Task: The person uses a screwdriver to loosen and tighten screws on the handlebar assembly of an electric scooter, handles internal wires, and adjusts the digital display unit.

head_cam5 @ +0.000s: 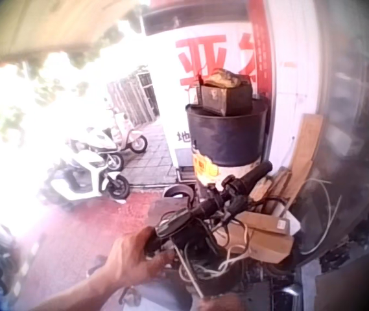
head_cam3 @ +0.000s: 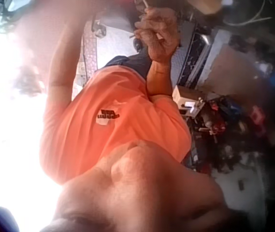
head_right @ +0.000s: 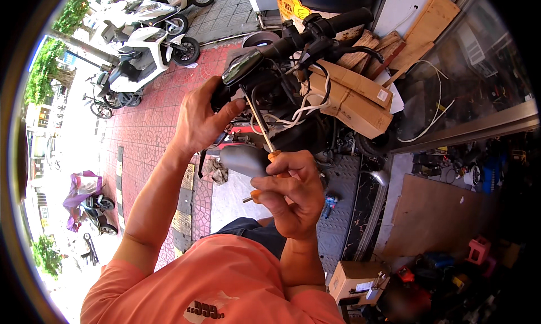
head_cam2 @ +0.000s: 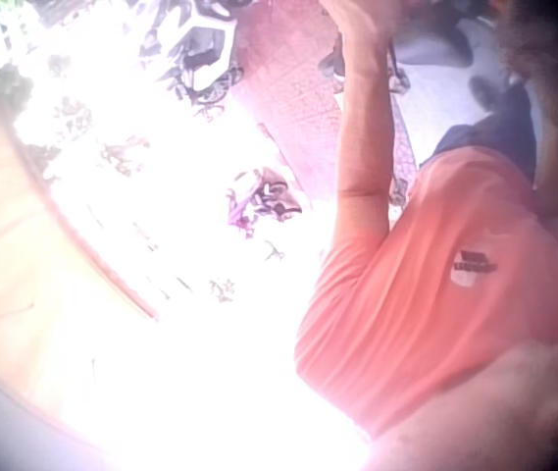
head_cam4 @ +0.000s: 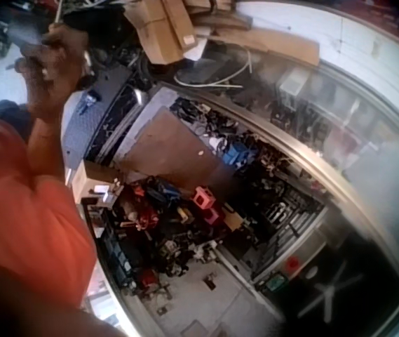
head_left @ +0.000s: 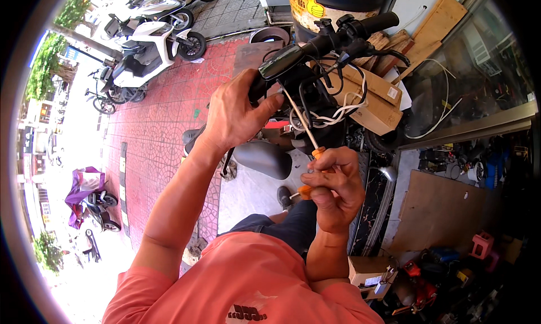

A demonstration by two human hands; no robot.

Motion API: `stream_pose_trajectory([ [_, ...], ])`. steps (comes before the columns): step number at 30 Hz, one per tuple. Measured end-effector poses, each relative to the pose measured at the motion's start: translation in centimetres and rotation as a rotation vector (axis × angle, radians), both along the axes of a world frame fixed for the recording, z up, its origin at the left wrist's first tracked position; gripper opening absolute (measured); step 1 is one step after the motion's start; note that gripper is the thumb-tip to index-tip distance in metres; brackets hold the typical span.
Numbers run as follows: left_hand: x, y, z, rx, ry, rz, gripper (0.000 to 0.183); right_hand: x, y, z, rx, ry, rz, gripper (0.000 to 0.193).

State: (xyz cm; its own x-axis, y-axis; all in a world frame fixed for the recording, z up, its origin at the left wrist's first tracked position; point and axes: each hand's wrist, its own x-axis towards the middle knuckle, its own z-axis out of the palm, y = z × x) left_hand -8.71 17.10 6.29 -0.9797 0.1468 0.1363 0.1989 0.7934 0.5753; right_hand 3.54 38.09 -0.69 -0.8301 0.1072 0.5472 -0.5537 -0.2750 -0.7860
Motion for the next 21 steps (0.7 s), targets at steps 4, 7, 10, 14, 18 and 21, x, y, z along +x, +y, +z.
stream_pose_trajectory([
  [4, 0.0, 0.2, 0.0, 0.002, 0.03, -0.007, 0.051, -0.1, -2.0, -0.8, -0.351, -0.046, -0.045, 0.067],
  [7, -0.1, -0.3, -0.5, -0.026, 0.075, -0.015, 0.053, -1.4, -1.5, -4.4, -0.617, 0.039, 0.263, 0.067],
  [10, 0.1, 0.0, 0.2, -0.077, 0.007, 0.006, 0.056, -2.7, -1.7, -6.5, -0.805, 0.077, 0.437, 0.071],
  [14, 0.0, 0.4, 0.3, -0.057, 0.002, -0.005, 0.056, -4.1, -1.6, -5.0, -0.978, 0.056, 0.637, 0.063],
  [18, -0.2, 0.0, 0.1, -0.078, 0.021, -0.012, 0.058, -2.5, -0.2, -1.2, -0.368, -0.069, 0.246, 0.037],
  [21, -0.3, -0.2, -0.1, -0.075, 0.037, -0.023, 0.059, -0.6, 0.3, 1.5, -0.001, -0.119, 0.011, 0.027],
])
